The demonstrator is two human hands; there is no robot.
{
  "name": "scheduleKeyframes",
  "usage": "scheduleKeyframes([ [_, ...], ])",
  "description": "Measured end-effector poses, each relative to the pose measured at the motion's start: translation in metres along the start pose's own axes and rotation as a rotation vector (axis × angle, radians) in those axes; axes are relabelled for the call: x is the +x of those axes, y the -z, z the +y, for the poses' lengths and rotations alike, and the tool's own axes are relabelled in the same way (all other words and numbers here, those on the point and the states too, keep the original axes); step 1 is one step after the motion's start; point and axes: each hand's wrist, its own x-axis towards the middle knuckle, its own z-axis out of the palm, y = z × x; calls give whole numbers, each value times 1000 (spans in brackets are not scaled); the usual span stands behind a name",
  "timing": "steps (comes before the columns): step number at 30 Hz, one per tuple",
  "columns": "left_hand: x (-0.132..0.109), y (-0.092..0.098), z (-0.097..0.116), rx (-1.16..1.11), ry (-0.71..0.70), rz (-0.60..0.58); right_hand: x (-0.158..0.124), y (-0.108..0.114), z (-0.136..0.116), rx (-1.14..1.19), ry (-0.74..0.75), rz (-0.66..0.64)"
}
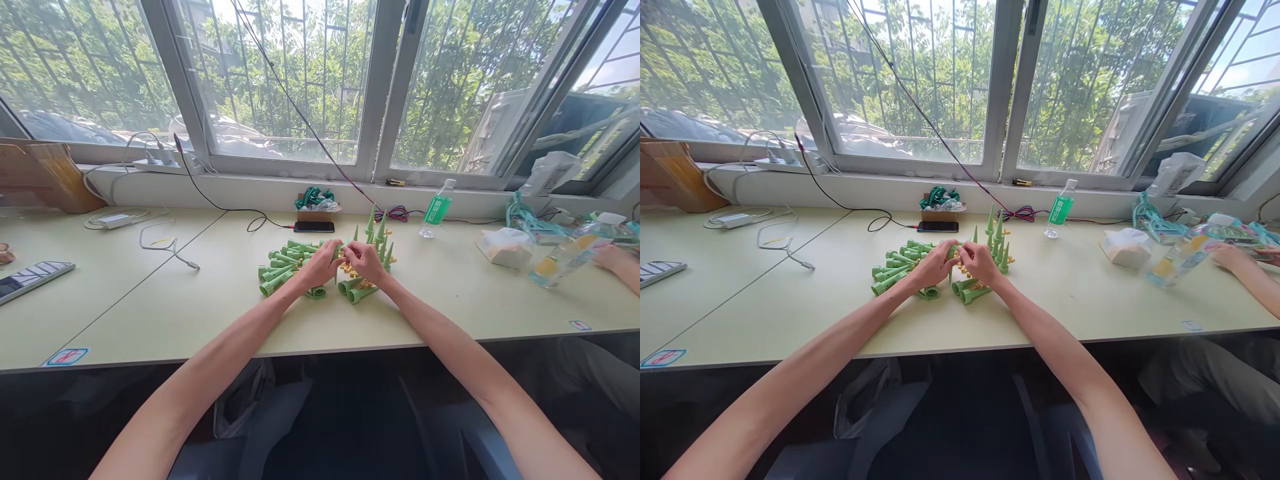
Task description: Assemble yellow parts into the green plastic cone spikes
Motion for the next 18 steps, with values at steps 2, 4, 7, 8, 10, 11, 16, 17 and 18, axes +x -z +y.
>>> scheduleKeyframes([
  [2,0,-1,-1,4,-5,12,0,0,0,4,-3,-1],
  [4,0,-1,0,11,-10,25,0,0,0,9,-3,-3],
  [7,0,-1,1,7,-7,34,0,0,1,9,-6,-5],
  [8,0,-1,1,1,-4,33,0,0,1,9,-8,-4],
  [10,0,-1,1,-11,-1,34,0,0,0,14,-13,-3],
  [11,0,-1,1,-15,-1,34,0,1,0,19,-15,-3],
  [16,1,-1,2,-30,8,38,0,2,-5,34,-29,-2],
  [17,1,0,3,-33,11,42,0,2,-6,35,-29,-3],
  [18,1,0,3,-37,13,48,0,3,-6,35,-28,-3],
])
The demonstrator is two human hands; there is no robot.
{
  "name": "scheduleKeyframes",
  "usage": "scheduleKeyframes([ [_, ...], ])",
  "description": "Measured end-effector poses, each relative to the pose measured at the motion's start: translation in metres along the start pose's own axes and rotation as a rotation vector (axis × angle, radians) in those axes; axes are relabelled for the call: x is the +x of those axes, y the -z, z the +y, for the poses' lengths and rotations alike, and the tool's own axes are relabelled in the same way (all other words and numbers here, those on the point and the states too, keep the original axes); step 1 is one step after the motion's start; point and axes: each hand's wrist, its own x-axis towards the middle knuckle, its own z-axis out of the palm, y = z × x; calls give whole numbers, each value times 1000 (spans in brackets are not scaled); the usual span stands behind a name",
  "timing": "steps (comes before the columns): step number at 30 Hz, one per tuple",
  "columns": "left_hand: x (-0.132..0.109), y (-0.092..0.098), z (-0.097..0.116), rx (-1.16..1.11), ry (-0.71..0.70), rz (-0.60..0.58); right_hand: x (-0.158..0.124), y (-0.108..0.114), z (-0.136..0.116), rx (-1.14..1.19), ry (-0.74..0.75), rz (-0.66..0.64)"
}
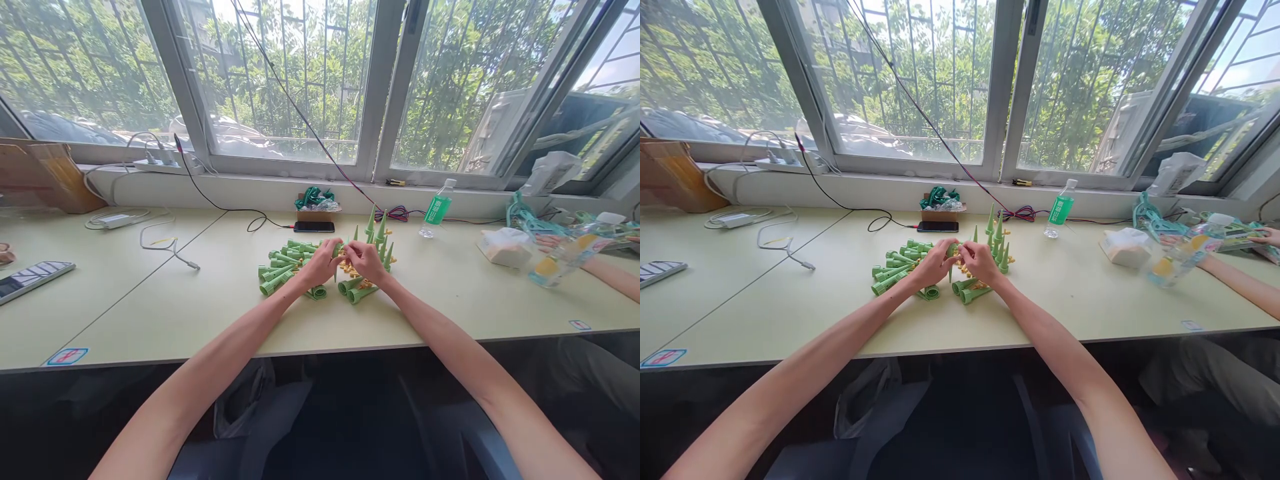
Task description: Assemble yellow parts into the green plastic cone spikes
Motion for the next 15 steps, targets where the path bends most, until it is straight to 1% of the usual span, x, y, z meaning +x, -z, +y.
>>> scheduleKeyframes([
  [15,2,-1,-3,-8,-20,71,0,1,-1,5,20,-13],
])
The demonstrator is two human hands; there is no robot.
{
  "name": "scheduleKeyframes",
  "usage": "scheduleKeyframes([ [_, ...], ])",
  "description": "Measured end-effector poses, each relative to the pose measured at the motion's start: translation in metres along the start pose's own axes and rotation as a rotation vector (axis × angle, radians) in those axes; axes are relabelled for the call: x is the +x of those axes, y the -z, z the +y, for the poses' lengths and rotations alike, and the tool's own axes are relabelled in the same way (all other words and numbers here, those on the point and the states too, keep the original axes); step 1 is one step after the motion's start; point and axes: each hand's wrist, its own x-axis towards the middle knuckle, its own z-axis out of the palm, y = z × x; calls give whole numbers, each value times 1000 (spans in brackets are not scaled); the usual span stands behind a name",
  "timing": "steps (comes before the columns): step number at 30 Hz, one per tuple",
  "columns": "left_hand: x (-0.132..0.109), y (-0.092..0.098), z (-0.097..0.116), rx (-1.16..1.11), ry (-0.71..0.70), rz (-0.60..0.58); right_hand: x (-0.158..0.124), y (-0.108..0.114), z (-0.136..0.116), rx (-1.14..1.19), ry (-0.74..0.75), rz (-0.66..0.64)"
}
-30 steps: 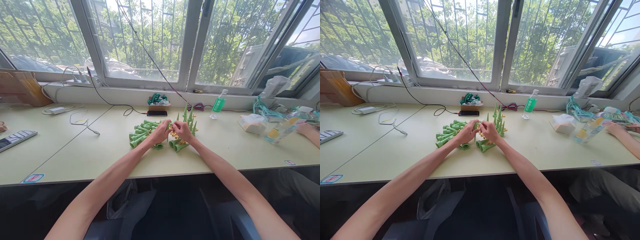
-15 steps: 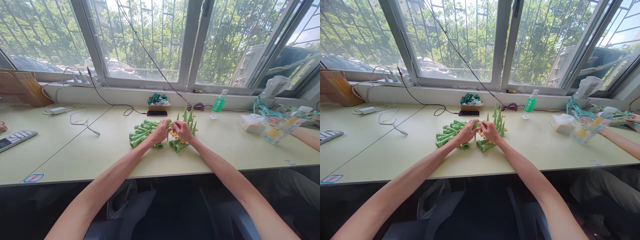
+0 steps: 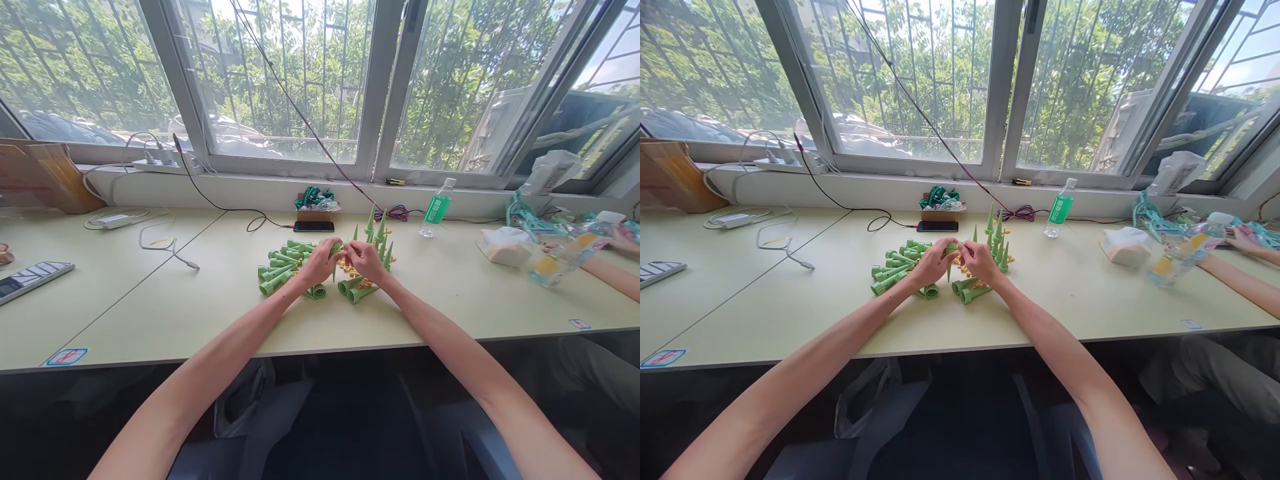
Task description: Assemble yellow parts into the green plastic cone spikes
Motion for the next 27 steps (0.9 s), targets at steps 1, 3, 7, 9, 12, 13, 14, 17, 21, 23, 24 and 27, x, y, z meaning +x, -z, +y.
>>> scheduleKeyframes([
  [1,0,0,0,-1,3,9,0,0,0,-1,-2,-7],
  [3,1,-1,0,-9,16,23,0,-1,1,5,1,-20],
  [7,1,-1,1,-58,60,43,0,-2,5,18,26,-13],
  [9,1,0,3,-92,81,47,0,-3,6,21,31,-12],
  [12,1,2,6,-162,119,30,-1,-2,6,75,21,-38],
  [13,1,4,6,-192,136,19,-1,-2,6,98,19,-48],
  [14,2,5,7,-221,154,12,-2,-2,5,115,21,-56],
  [17,3,7,4,-281,198,19,-3,-3,4,120,39,-71],
  [21,6,8,-3,-311,207,58,-4,-5,4,86,39,-85],
  [23,6,7,-5,-326,196,64,-4,-6,6,66,49,-81],
  [24,7,7,-5,-335,191,59,-4,-6,6,55,56,-78],
  [27,6,6,-3,-368,201,42,-4,-5,8,26,65,-74],
])
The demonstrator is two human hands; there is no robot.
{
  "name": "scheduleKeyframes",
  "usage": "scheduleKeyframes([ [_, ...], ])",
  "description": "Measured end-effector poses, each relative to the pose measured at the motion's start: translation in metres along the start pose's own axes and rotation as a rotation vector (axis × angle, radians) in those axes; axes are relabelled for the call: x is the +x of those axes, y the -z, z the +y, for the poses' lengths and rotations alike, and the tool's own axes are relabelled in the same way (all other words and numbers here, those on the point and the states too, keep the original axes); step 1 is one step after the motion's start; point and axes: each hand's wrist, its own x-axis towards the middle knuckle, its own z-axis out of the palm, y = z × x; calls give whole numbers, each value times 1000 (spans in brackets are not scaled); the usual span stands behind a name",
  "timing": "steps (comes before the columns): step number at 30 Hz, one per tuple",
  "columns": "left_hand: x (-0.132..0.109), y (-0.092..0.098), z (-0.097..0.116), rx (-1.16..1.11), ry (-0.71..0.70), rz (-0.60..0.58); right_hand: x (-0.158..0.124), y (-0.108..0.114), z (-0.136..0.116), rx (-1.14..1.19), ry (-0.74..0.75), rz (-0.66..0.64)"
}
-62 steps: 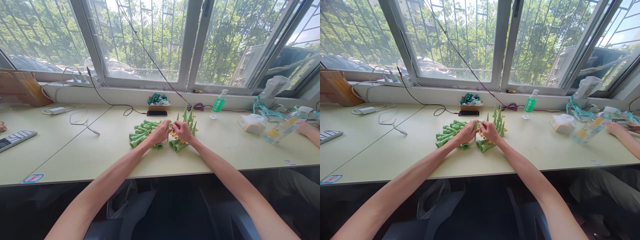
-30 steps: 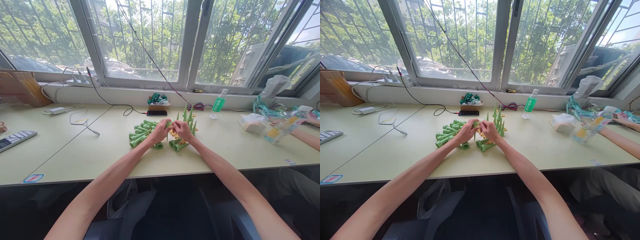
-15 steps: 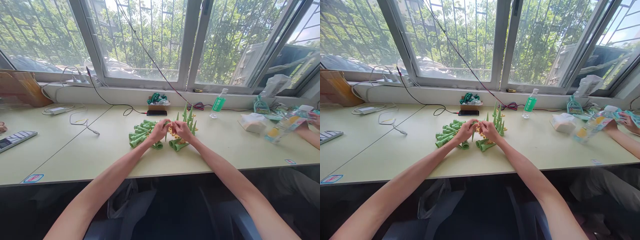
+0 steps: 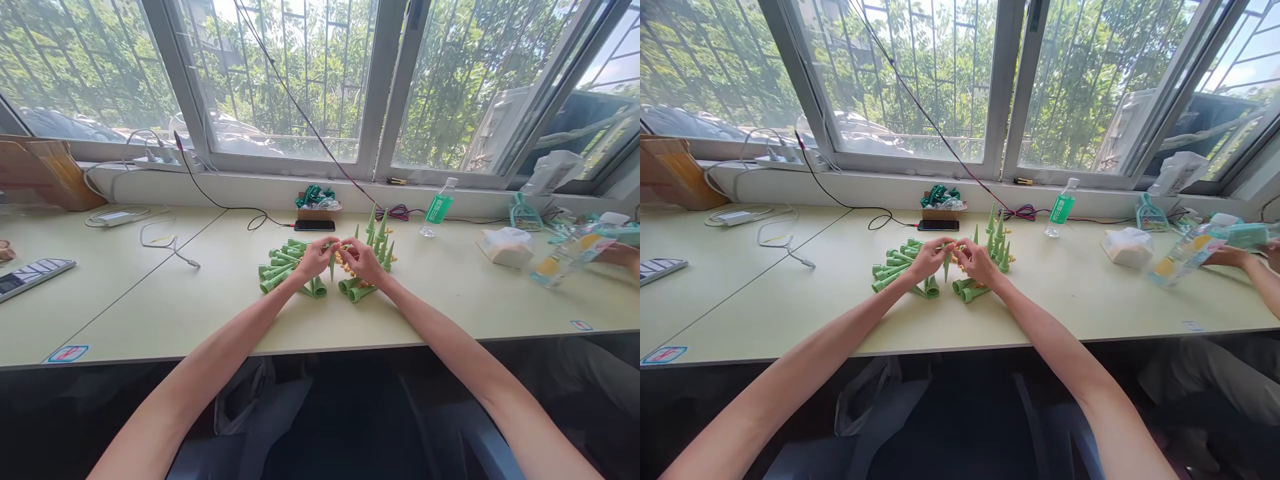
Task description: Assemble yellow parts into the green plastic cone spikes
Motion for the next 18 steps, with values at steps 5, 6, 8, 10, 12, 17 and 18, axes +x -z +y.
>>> scheduleKeyframes([
  [5,-1,-2,1,-61,30,-3,0,1,-1,-10,6,-12],
  [6,-1,-2,1,-68,27,-1,0,1,-1,-12,9,-9],
  [8,-1,-2,-1,-75,20,1,0,1,0,-18,17,-2],
  [10,0,-2,-4,-68,17,4,0,1,0,-22,23,1],
  [12,0,-2,-5,-48,19,7,0,0,1,-22,26,2],
  [17,-1,-1,-4,5,25,16,1,0,4,-24,28,13],
  [18,-1,-1,-3,25,21,14,1,0,4,-27,29,15],
])
